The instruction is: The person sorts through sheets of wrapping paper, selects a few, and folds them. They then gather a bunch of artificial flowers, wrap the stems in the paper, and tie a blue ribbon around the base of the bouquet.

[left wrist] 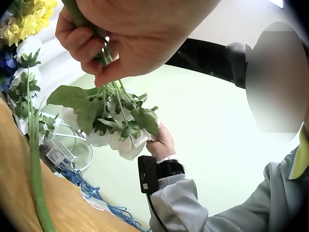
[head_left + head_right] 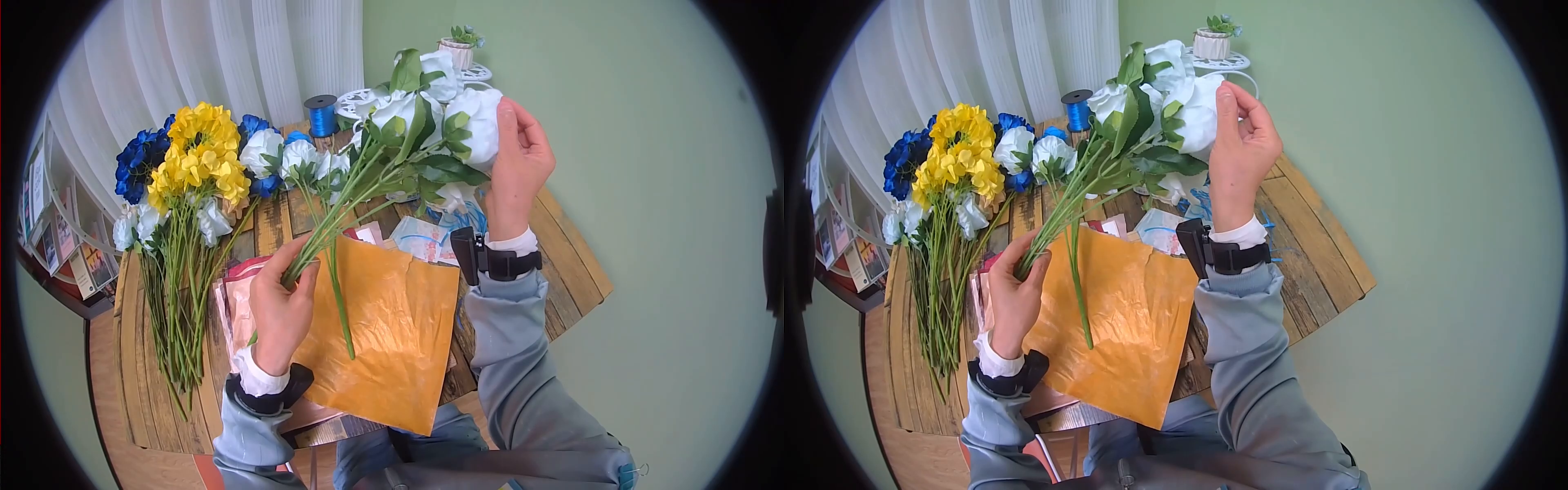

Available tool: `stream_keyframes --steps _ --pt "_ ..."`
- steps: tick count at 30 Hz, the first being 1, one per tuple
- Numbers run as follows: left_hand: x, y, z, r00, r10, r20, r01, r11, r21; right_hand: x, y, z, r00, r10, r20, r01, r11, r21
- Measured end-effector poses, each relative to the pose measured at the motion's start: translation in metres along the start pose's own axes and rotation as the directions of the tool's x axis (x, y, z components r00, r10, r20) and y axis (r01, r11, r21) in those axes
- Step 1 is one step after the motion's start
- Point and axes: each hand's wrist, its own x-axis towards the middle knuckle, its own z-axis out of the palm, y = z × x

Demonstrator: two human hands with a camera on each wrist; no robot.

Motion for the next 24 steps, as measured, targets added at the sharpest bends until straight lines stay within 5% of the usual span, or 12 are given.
stream_keyframes --steps 6,8,9,11,21,24 --pt "0.0 0.006 -0.004 0.995 -0.083 0.056 0.081 0.996 0.039 -0.008 -0.017 0.006 0.983 0.03 0.179 -0.047 0.995 0.089" --pt "0.0 0.008 -0.004 0.994 -0.096 0.057 0.094 0.995 0.035 -0.014 -0.019 0.011 0.912 -0.153 0.38 0.252 0.941 -0.225" --pt "0.0 0.009 -0.004 0.994 -0.094 0.054 0.093 0.995 0.028 -0.015 -0.019 0.011 0.912 -0.153 0.38 0.251 0.941 -0.225" --pt "0.0 0.009 -0.005 0.994 -0.094 0.051 0.093 0.995 0.022 -0.016 -0.017 0.012 0.801 -0.278 0.53 0.518 0.766 -0.38" --pt "0.0 0.006 -0.005 0.993 -0.097 0.073 0.094 0.995 0.042 -0.013 -0.003 0.011 0.914 -0.202 0.353 0.299 0.922 -0.245" --pt "0.001 0.002 -0.004 0.992 -0.1 0.081 0.101 0.995 -0.002 -0.011 -0.001 0.01 0.953 -0.161 0.257 0.159 0.987 0.027"
